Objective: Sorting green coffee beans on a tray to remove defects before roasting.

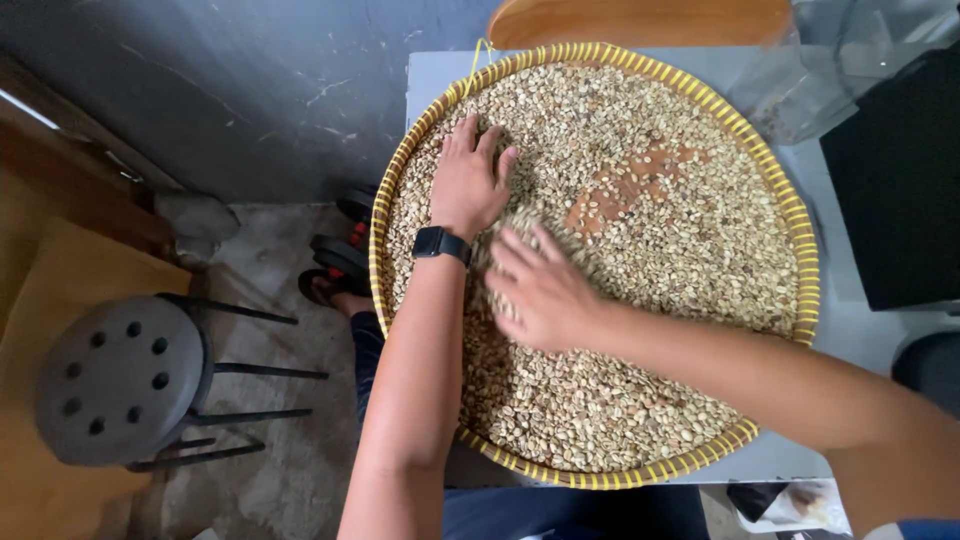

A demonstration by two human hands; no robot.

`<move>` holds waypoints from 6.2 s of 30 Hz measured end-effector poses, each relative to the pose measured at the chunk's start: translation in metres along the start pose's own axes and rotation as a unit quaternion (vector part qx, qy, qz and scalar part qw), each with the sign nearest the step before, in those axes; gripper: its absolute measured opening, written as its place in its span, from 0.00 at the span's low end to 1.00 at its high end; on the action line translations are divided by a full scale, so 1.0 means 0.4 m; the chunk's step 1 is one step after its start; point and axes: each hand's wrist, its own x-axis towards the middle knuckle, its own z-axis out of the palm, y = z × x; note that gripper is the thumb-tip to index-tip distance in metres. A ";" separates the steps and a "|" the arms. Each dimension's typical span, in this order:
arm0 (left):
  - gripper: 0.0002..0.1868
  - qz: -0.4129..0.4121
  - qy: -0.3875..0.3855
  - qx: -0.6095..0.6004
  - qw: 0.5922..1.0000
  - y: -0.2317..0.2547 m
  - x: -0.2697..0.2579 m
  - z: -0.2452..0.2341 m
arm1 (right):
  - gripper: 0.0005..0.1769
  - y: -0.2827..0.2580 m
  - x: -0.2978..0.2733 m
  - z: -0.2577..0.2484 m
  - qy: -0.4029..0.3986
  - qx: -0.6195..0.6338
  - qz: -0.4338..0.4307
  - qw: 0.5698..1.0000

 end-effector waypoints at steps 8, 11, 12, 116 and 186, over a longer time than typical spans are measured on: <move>0.28 0.007 0.022 -0.012 1.000 -0.026 0.008 0.024 | 0.32 0.246 0.081 -0.011 0.021 0.026 0.104 0.994; 0.29 0.004 0.000 0.004 1.000 -0.016 0.000 0.018 | 0.35 0.321 0.069 -0.018 -0.002 0.049 0.176 0.983; 0.29 0.004 -0.013 0.005 1.000 -0.011 -0.001 0.013 | 0.35 0.348 0.060 -0.014 0.002 0.060 0.207 0.977; 0.27 -0.009 -0.044 0.038 0.998 -0.004 0.005 0.019 | 0.48 0.297 -0.040 -0.065 0.005 0.093 0.215 0.972; 0.34 0.053 -0.121 0.192 0.973 0.150 -0.028 -0.006 | 0.09 0.346 -0.263 0.006 0.380 0.424 0.246 0.784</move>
